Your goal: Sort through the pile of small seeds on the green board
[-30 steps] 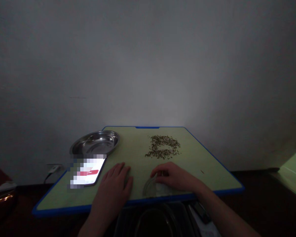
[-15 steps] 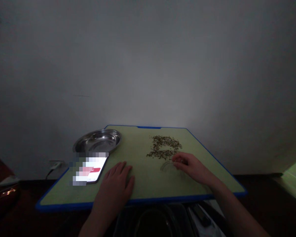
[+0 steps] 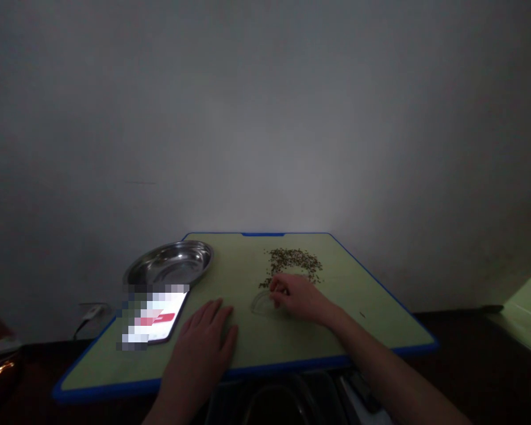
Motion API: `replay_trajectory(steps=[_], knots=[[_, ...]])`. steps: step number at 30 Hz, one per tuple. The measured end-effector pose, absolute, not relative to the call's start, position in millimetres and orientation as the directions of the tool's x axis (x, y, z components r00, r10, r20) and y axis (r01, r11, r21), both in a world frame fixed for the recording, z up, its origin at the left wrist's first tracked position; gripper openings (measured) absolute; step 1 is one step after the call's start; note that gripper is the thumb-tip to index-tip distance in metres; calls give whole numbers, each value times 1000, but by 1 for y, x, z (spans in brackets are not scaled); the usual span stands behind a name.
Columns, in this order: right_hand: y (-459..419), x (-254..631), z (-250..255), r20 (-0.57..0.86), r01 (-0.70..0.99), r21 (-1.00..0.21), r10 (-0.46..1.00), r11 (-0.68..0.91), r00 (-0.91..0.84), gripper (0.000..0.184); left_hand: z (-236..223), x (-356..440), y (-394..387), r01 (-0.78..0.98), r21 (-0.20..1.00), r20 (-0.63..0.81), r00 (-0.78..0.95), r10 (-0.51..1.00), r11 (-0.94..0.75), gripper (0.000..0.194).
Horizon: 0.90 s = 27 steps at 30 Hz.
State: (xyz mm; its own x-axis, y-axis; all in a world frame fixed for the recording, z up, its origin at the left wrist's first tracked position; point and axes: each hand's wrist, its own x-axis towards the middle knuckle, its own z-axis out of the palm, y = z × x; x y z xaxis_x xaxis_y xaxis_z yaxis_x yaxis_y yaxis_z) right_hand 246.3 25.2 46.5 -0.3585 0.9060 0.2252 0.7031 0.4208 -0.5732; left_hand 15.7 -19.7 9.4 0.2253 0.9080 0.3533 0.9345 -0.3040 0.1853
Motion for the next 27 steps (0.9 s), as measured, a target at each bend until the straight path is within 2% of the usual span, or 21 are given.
replay_trajectory(steps=[4,11,18,27], knots=[[53,245,51,255,777,-497,921,387,-295,6,13,16,-21,934,186,348,229,909,-306,40],[95,298,46,275,890,-416,959,186,-72,9,12,17,-24,926,210,363,224,905,-313,39],[111,327,63,302,924,-370,953,93,26,19,11,18,-25,925,216,352,224,909,-312,40],[140,310,71,372,976,-210,918,-62,138,23,13,17,-24,926,207,357,228,906,-315,39]])
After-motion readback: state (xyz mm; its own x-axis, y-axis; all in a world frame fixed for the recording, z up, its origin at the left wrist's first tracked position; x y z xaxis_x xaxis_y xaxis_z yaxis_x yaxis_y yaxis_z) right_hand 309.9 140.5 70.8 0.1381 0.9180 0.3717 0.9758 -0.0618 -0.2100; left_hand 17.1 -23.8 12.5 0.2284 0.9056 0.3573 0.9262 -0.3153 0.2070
